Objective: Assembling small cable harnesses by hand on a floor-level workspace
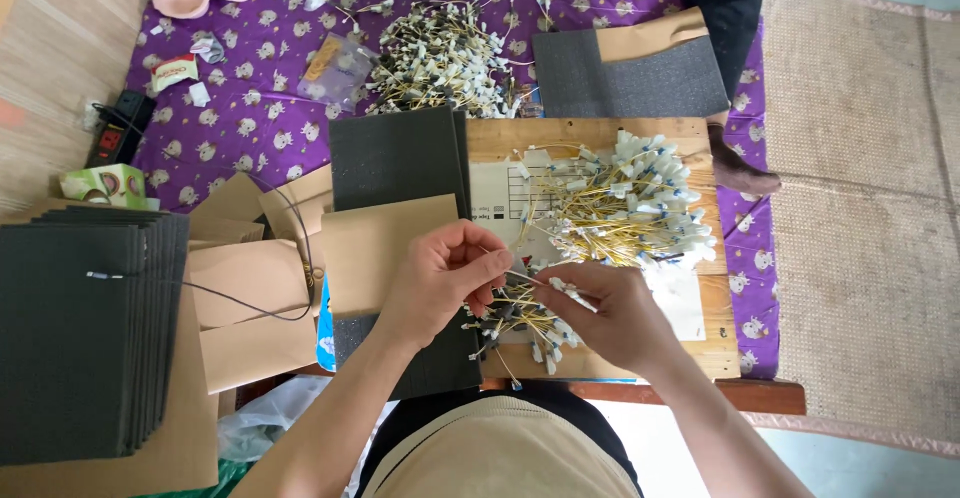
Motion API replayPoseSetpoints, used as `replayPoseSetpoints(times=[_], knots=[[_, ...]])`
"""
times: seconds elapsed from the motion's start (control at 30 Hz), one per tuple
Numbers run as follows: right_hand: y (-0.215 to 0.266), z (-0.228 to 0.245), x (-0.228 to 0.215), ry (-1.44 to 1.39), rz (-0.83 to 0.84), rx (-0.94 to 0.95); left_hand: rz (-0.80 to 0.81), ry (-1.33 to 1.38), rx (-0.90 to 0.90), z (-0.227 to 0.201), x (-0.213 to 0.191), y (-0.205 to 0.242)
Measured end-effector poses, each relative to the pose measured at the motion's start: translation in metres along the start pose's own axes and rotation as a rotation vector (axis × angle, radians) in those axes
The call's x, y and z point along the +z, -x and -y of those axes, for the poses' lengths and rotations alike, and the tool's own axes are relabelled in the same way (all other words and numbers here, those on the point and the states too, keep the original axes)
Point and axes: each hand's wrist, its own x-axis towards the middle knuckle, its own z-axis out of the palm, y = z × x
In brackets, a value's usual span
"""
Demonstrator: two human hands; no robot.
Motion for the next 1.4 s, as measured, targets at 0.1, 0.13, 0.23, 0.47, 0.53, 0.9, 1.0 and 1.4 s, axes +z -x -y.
replayPoseSetpoints(times=[0.1, 0.13, 0.23, 0.47, 0.53, 0.9, 1.0, 1.4], knots=[[0.001, -0.002, 0.008, -0.182, -0.006, 0.135, -0.006, 0.039, -0.011, 0.003, -0.003, 0.001], [0.0, -0.004, 0.011, -0.185, 0.0, 0.135, -0.013, 0.038, -0.011, 0.005, -0.007, 0.001], [-0.002, -0.004, 0.014, -0.3, -0.069, 0.159, 0.019, 0.001, -0.131, 0.008, -0.016, 0.0], [0.002, -0.001, 0.017, -0.317, -0.041, 0.178, 0.167, 0.081, -0.346, 0.0, -0.018, 0.002], [0.004, 0.0, 0.018, -0.319, -0.039, 0.192, 0.184, 0.12, -0.345, 0.003, -0.018, 0.003], [0.007, 0.011, 0.022, -0.286, -0.148, 0.123, 0.24, 0.175, -0.293, 0.027, -0.02, 0.006], [0.009, 0.011, 0.028, -0.355, -0.168, 0.111, 0.246, 0.142, -0.298, 0.019, -0.016, 0.01], [0.007, 0.031, 0.026, -0.125, -0.157, -0.178, 0.151, 0.104, -0.256, 0.028, -0.019, 0.007]])
